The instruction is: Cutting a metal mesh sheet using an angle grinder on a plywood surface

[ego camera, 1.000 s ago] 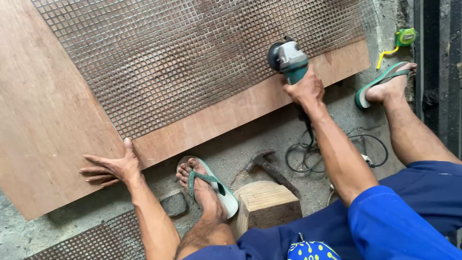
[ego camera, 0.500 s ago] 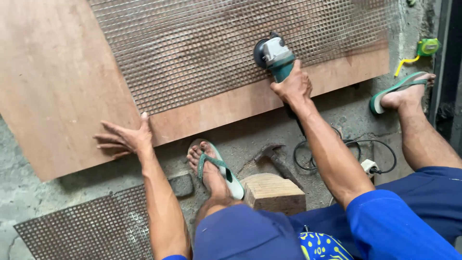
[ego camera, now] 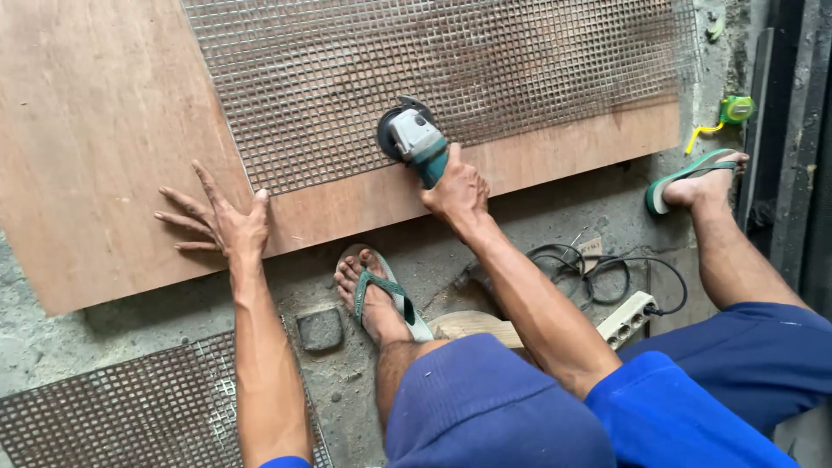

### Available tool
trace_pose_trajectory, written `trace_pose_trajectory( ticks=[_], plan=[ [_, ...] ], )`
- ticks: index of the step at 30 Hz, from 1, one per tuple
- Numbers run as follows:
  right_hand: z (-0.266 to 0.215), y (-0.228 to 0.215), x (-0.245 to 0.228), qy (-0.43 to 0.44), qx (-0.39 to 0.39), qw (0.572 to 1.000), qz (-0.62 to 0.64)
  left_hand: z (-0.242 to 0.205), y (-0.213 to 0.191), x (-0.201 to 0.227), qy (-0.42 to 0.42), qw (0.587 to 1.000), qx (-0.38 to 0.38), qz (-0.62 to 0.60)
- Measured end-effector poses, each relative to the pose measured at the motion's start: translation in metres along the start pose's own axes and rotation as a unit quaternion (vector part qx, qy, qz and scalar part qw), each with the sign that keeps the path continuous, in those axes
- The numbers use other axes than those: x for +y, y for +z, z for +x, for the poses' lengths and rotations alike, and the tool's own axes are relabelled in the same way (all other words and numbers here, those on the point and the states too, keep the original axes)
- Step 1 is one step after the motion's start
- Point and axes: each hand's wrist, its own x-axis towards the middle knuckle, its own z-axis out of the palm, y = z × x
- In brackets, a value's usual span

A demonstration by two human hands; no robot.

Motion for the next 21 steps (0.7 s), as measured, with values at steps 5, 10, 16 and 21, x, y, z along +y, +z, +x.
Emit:
trace_pose_trajectory(
  ticks=[5,10,16,21],
  plan=[
    [0.001,-0.033,0.045,0.053,0.057,0.996,0.036,0.005,0.004,-0.008,0.008,1.000,-0.012,-0.023],
    [0.038,-0.062,0.107,0.021,0.110,0.994,0.014,0.025,0.025,-0.031,0.030,0.999,0.000,0.026],
    [0.040,-0.070,0.114,0.018,0.128,0.991,0.035,0.020,0.024,-0.028,0.027,0.999,0.003,0.029],
    [0.021,-0.051,0.081,0.001,0.131,0.989,0.065,0.025,0.029,-0.034,0.034,0.999,0.012,0.033]
  ],
)
